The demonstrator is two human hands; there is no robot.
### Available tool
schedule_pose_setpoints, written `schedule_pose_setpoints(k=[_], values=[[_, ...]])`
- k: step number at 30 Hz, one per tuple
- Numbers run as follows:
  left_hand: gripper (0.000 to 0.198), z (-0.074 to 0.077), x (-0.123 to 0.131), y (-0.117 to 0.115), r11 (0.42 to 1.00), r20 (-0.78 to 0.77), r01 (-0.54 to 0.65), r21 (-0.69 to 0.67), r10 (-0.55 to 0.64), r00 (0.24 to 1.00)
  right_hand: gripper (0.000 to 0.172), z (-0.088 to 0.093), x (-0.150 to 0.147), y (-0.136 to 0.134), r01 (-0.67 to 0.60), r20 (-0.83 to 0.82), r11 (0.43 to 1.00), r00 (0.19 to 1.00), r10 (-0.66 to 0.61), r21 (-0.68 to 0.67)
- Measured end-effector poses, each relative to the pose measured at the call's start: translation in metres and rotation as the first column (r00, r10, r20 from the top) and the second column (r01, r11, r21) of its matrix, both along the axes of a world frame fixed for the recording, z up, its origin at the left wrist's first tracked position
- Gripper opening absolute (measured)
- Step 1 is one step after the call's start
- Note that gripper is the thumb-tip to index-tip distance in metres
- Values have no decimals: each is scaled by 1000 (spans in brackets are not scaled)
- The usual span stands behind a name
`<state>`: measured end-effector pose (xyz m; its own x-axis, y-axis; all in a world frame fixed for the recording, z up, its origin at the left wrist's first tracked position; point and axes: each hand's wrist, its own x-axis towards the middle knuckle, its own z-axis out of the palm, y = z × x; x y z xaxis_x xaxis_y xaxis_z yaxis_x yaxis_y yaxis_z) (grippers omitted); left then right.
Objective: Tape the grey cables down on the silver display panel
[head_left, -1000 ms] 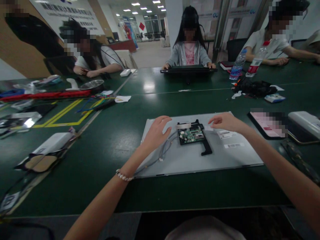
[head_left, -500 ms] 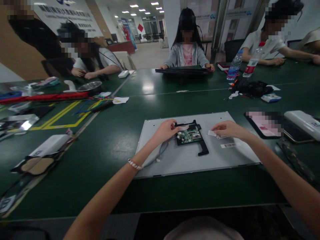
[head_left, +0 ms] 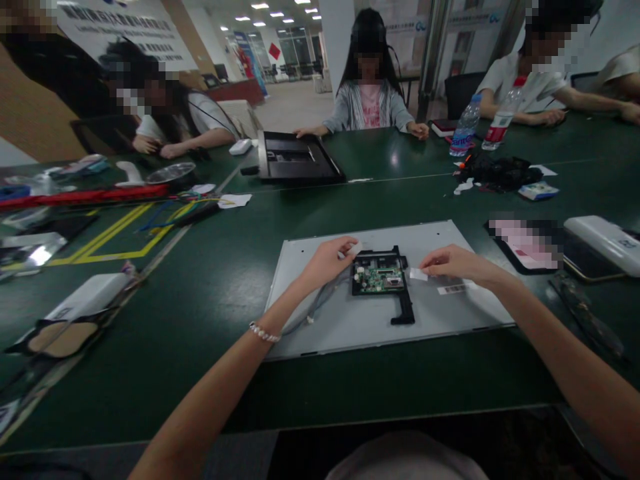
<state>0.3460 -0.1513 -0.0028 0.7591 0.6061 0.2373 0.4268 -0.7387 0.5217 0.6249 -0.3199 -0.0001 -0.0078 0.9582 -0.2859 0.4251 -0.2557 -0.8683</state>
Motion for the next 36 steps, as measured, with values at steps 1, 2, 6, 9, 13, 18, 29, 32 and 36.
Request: schedule_pose_setpoints(k=[1, 2, 6, 9, 13, 18, 29, 32, 36], values=[[27, 6, -3, -2, 998, -15, 9, 56, -8, 1000, 16, 0, -2, 0, -7, -8, 1000, 1000, 7, -1], [24, 13, -7, -3, 991, -44, 14, 133, -8, 999, 16, 0, -3, 0, -15, -15, 1000, 1000, 15, -3], [23, 33, -31, -9, 888, -255, 44, 458, 85, 963, 16, -4, -8, 2, -52, -31, 998, 998, 51, -19], [24, 31, -51, -13, 833, -387, 86, 546, 161, 908, 17, -8, -10, 5, -40, -25, 999, 999, 39, -34], [21, 25, -64, -21, 844, -423, 75, 532, 188, 887, 19, -11, -10, 7, -12, 13, 1000, 1000, 13, -28], [34, 35, -46, -48, 903, -314, 95, 419, 46, 948, 21, -11, -12, 7, -8, 56, 1000, 998, 9, -24], [45, 16, 13, -86, 890, -350, 400, 221, -310, 884, 23, -11, -7, 7, 5, 18, 1000, 1000, -5, 3], [44, 12, 17, -86, 902, -329, 360, 238, -274, 904, 24, -11, -6, 8, 18, 53, 1000, 998, -19, 5], [43, 9, 20, -87, 910, -296, 326, 255, -248, 922, 25, -11, -8, 10, 39, 89, 999, 995, -42, 35]])
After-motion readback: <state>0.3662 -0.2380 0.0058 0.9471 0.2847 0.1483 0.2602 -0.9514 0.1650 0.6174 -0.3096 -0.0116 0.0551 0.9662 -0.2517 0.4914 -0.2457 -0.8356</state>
